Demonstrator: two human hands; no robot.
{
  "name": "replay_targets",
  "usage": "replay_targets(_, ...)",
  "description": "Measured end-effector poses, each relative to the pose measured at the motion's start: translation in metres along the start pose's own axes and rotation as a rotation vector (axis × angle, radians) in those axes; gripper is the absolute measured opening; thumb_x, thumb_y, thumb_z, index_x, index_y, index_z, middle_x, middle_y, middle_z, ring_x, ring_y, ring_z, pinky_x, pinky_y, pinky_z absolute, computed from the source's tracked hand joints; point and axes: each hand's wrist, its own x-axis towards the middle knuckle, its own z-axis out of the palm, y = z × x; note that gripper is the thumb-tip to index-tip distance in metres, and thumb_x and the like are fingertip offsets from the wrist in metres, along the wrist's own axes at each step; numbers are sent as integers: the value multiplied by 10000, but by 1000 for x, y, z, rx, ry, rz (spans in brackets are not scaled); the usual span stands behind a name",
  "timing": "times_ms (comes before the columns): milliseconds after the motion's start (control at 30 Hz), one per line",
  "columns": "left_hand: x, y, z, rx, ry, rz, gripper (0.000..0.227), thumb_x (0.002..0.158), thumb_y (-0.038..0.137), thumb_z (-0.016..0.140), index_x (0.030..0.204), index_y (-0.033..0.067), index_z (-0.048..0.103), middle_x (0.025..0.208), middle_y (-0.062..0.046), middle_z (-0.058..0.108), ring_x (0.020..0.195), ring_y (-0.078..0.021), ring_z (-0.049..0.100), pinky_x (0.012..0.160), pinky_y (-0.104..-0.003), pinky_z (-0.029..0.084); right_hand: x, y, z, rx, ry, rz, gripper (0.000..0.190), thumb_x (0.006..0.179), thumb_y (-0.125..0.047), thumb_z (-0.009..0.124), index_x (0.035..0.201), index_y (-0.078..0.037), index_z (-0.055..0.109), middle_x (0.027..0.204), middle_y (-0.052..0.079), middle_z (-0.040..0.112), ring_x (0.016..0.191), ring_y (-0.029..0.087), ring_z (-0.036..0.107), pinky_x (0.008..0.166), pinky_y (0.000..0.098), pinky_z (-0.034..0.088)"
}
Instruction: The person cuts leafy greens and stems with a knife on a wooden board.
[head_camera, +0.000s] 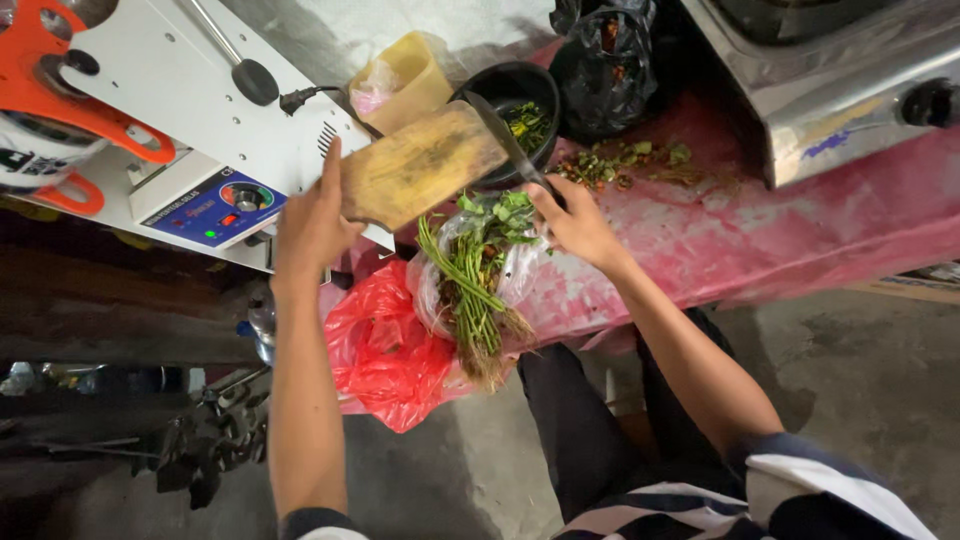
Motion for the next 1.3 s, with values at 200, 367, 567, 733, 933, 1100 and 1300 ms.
replay_targets(200, -85, 87, 73, -362, 151, -5, 1131, 690, 102, 855, 1629, 223, 237, 1205, -262, 682, 895, -431, 725, 745, -496, 573, -92, 23, -61, 20, 118, 0, 359, 1076, -350, 519, 1234, -56, 652, 688, -21, 512, 476, 52, 435, 405, 251, 358)
replay_targets(367, -109, 149, 149, -524, 183, 141, 1172, 578, 81, 834, 1590, 229, 262, 1269, -240, 684, 906, -449, 706, 718, -494, 568, -173, 57, -111, 83, 313, 75, 349, 1071, -332, 492, 1255, -61, 614, 684, -25, 518, 450, 69, 444, 387, 258, 347)
replay_targets(567, -76, 169, 224, -557, -54, 210, 1057, 672, 71, 807, 1600, 201, 317, 1341, -232, 623, 1129, -455, 621, 896, -502, 536, -231, 72, -148, -120, 464, 207, 336, 1085, -329, 528, 1247, -61, 652, 729, -8, 528, 493, 57, 436, 413, 253, 341)
replay_targets(733, -70, 165, 237, -605, -23, 252, 1041, 663, 128, 811, 1579, 151, 318, 1387, -205, 587, 1275, -389, 557, 1068, -501, 421, -244, 69, -140, -62, 451, 189, 321, 1068, -338, 519, 1211, -64, 607, 708, 19, 561, 467, 77, 474, 393, 260, 361)
replay_targets(933, -105, 152, 224, -839, 229, 238, 810, 788, 277, 849, 1501, 137, 491, 1389, -177, 595, 1300, -382, 535, 1121, -484, 422, -243, 71, -121, -57, 386, 213, 336, 1070, -355, 517, 1225, -69, 602, 733, 16, 567, 471, 75, 463, 396, 251, 325)
replay_targets(1100, -140, 154, 209, -541, 518, -260, 546, 824, 364, 831, 1265, 118, 621, 1219, -165, 612, 1186, -380, 547, 1029, -514, 423, -242, 74, -107, -102, 353, 240, 342, 1063, -364, 512, 1229, -81, 608, 728, -1, 561, 478, 65, 459, 402, 238, 311)
replay_targets(1300, -143, 157, 218, -483, 335, -532, 489, 778, 403, 822, 1091, 108, 588, 1060, -129, 663, 1093, -351, 590, 924, -550, 402, -232, 89, -91, -84, 232, 219, 340, 1122, -355, 539, 1125, -16, 573, 711, 13, 548, 478, 78, 452, 411, 253, 328)
